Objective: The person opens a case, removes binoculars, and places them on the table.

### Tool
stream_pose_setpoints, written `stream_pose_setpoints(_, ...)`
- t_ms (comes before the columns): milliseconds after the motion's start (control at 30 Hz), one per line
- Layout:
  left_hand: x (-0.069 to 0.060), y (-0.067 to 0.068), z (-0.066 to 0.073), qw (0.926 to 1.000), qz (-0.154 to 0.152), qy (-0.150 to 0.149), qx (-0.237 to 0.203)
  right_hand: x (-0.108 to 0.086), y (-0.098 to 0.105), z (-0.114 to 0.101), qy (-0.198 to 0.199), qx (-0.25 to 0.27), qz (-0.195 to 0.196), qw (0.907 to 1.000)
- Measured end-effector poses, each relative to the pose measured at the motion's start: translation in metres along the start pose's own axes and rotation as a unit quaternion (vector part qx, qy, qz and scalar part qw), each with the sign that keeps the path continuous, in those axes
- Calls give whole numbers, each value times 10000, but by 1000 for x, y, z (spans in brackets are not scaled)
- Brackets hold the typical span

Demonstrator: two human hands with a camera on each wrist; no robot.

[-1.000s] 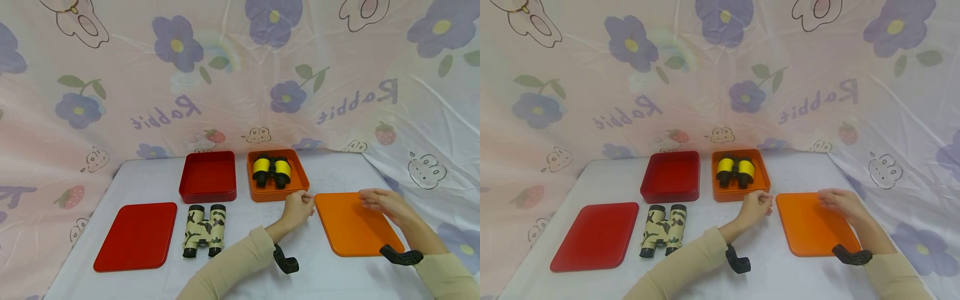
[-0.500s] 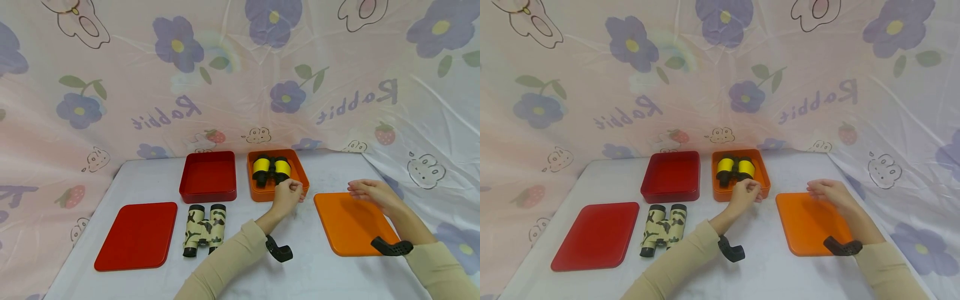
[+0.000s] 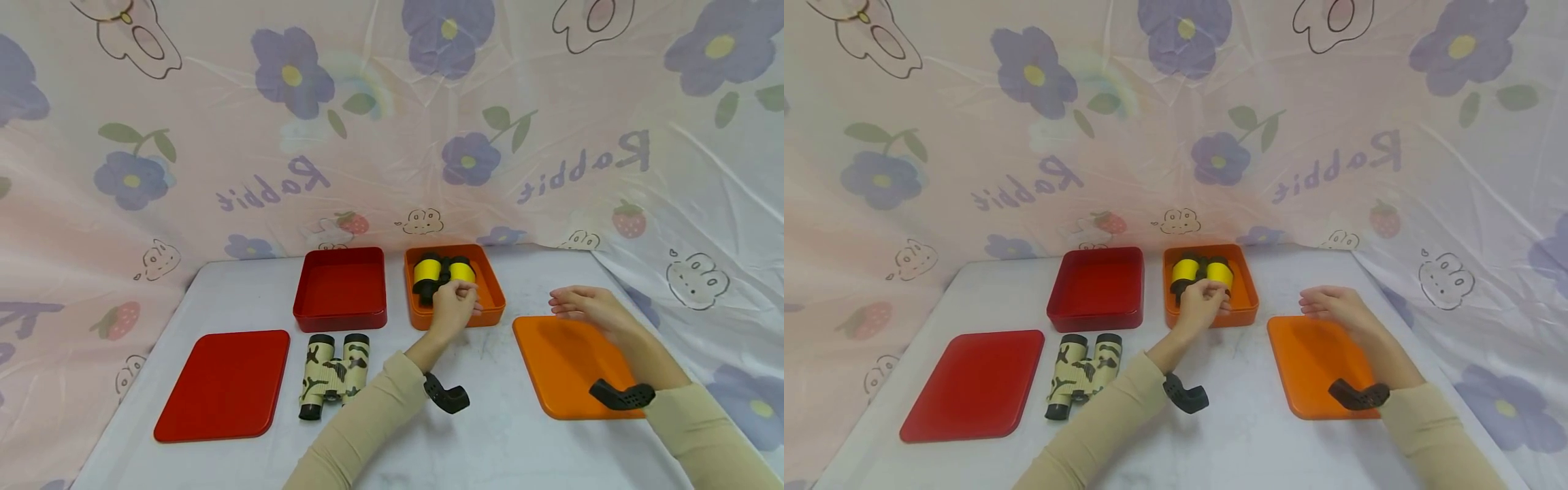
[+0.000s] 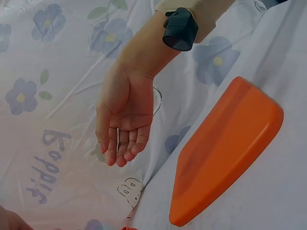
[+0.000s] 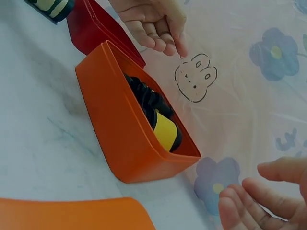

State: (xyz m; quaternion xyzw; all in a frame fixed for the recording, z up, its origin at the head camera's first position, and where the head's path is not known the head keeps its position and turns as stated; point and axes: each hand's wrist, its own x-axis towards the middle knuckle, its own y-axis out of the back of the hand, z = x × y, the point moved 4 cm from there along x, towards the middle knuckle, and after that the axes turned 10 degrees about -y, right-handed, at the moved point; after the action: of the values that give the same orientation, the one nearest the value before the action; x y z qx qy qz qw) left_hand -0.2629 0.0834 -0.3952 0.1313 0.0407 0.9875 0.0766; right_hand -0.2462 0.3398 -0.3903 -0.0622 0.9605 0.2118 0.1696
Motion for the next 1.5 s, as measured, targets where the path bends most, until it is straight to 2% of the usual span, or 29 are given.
stream_pose_setpoints(267,7,11,2,9994,241,-209,146,8,-13,-13,111,217,-193,9995)
stream_pose_setpoints(533,12,20,-2,9991,390,-117,120,13,-24,-23,309,401,-373,9980)
stream_pose_setpoints(867,18,31,-2,9970,740,-165,150,19,-36,-29,218,475,-354,9980)
stream_pose_setpoints(1033,21,37,-5,9944,944,-252,397,25,-44,-31,178,594,-392,9973)
stream_pose_setpoints(1233,24,42,-13,9923,1090,-220,540,31,-54,-36,57,404,-390,9984)
stream_pose_setpoints(1500,27,50,-14,9848,1370,-267,1035,36,-63,-40,62,486,-369,9981)
